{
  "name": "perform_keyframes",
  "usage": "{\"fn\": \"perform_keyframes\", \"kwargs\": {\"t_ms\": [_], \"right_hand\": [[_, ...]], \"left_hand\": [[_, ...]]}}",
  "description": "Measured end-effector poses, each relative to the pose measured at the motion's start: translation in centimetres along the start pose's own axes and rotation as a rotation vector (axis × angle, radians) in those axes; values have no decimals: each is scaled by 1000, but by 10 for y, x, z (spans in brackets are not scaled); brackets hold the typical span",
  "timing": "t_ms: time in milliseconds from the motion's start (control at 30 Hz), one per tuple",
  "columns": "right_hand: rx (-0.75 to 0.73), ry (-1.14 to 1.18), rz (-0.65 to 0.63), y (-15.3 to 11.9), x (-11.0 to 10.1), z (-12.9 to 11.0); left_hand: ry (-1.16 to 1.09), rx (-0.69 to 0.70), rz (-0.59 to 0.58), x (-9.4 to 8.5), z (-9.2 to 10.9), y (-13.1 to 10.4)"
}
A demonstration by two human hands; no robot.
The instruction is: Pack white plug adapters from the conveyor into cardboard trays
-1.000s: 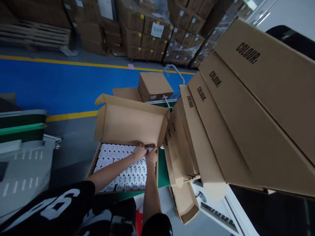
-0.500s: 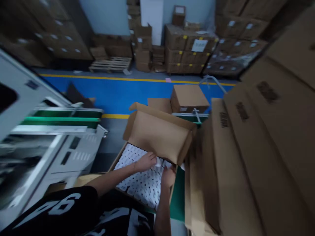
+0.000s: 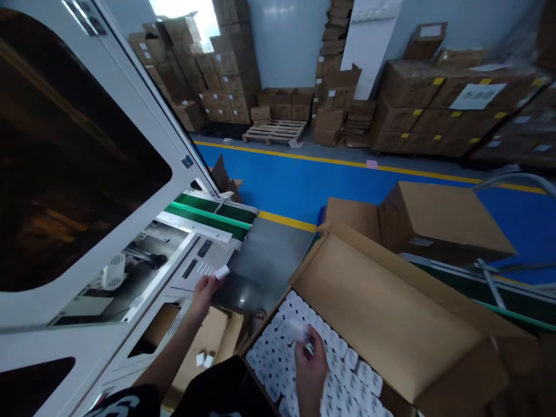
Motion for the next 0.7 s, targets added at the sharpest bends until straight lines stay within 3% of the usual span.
{"fn": "perform_keyframes", "kwargs": {"t_ms": [67, 133, 233, 333, 400, 467, 633, 700], "right_hand": [[-158, 95, -154, 12, 87, -40], [-386, 74, -276, 27, 178, -85], [-760, -56, -356, 51, 305, -145], [-979, -275, -359, 71, 399, -175], [-1022, -406, -346, 79, 436, -176], [-1028, -445, -361, 83, 454, -168], [-876, -309, -412, 85, 464, -151], [-823, -303, -422, 86, 469, -152]], "left_hand": [[46, 79, 79, -20, 8, 52], [99, 175, 132, -29, 15, 107], [161, 310, 179, -27, 20, 180], [228, 411, 179, -17, 12, 228], [270, 444, 159, -16, 2, 246], [331, 473, 120, -21, -8, 256], [520, 695, -74, -33, -13, 270], [510, 719, -94, -37, -8, 279]]}}
Point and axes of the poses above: each hand's wrist, its own y-axis towards the middle knuckle, its own x-axis out of the palm, z = x × y, the point moved 4 cm from there along y, towards the middle knuckle, and after that the axes turned 4 degrees about -x, right-handed, at the moved point
